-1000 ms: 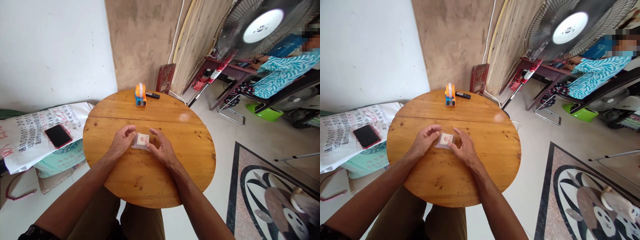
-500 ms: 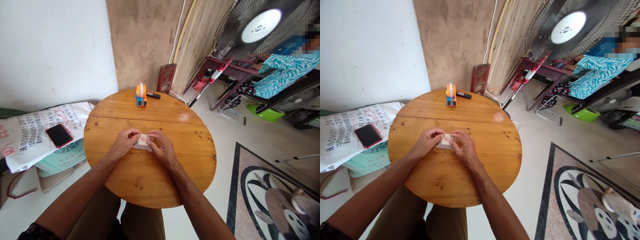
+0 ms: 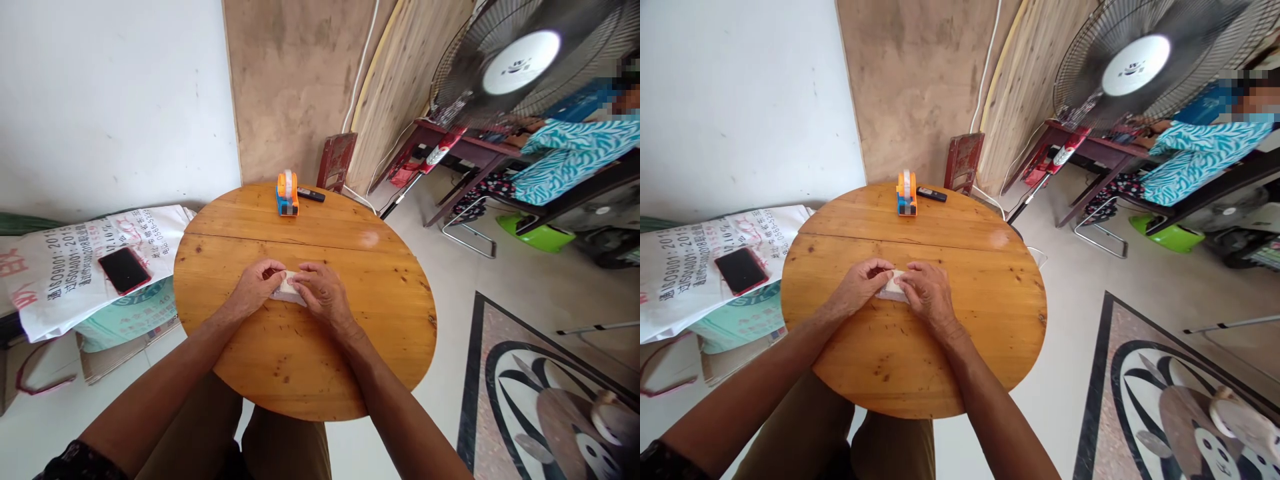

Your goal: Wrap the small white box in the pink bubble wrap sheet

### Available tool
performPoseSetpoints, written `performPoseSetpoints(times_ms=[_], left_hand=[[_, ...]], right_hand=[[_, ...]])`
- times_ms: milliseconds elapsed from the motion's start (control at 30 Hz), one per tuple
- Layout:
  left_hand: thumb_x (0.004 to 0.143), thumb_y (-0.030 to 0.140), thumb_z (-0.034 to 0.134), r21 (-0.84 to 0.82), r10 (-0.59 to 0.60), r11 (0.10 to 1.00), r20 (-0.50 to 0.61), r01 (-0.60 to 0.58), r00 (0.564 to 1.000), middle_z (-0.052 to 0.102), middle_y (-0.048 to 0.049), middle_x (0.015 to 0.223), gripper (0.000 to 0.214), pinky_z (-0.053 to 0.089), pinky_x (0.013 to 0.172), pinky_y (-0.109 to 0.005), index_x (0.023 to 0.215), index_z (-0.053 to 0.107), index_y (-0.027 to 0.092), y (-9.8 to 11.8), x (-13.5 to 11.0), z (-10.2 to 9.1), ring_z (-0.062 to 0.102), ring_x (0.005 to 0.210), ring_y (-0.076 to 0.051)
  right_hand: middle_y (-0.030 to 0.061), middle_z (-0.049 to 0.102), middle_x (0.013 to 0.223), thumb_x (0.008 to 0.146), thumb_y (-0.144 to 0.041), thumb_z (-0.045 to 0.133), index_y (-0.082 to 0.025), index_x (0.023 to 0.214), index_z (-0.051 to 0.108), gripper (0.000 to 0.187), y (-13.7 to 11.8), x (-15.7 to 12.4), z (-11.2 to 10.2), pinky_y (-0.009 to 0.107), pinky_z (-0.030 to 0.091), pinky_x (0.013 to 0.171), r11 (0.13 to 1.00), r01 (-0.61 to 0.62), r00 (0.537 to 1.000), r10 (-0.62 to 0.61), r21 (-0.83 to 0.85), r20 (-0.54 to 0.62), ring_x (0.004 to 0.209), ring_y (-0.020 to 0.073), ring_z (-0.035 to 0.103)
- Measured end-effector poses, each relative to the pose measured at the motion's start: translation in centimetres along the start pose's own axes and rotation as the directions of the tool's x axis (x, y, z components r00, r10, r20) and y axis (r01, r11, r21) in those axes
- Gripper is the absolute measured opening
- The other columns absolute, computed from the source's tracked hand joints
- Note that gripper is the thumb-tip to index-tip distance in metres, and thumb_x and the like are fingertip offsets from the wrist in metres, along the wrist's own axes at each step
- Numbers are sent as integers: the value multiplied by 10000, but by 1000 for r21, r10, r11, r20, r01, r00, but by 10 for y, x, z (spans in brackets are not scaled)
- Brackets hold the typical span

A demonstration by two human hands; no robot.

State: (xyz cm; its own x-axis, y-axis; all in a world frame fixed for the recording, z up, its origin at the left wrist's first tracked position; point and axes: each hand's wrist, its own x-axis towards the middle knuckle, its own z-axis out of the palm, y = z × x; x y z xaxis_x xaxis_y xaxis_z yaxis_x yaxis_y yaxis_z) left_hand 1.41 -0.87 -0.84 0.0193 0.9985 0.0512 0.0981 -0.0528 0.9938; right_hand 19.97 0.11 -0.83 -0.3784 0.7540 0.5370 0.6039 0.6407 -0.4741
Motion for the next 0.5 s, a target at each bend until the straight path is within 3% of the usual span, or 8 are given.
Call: performPoseSetpoints(times_ms=[200, 367, 500], left_hand=[[719, 364, 638, -1, 13, 1000, -23, -13, 1000, 634, -5, 718, 234, 448, 591, -246, 836, 669, 164, -1, 1, 1, 545, 637, -129], [726, 374, 639, -60, -27, 998, 2, 28, 1000, 659, -23, 755, 276, 463, 610, -260, 893, 659, 155, -6, 1, 2, 578, 668, -147], [757, 366, 610, 62, 39, 997, -30, -38, 999, 672, -63, 846, 287, 496, 680, -308, 940, 656, 149, -8, 0, 2, 605, 754, -186]], right_hand=[[90, 714, 1109, 897, -281, 577, -249, 851, 701, 136, -7, 10, -6, 454, 429, 966, 1000, -2, 998, 3, -21, 64, 1051, 255, 638], [97, 698, 1148, 867, -235, 571, -227, 802, 665, 114, -6, 29, -16, 445, 448, 946, 994, -91, 981, 79, 64, 176, 1084, 260, 639], [92, 723, 1071, 838, -255, 585, -214, 752, 647, 114, 2, 42, -17, 409, 476, 920, 969, -151, 962, 99, 194, 254, 1024, 238, 663]])
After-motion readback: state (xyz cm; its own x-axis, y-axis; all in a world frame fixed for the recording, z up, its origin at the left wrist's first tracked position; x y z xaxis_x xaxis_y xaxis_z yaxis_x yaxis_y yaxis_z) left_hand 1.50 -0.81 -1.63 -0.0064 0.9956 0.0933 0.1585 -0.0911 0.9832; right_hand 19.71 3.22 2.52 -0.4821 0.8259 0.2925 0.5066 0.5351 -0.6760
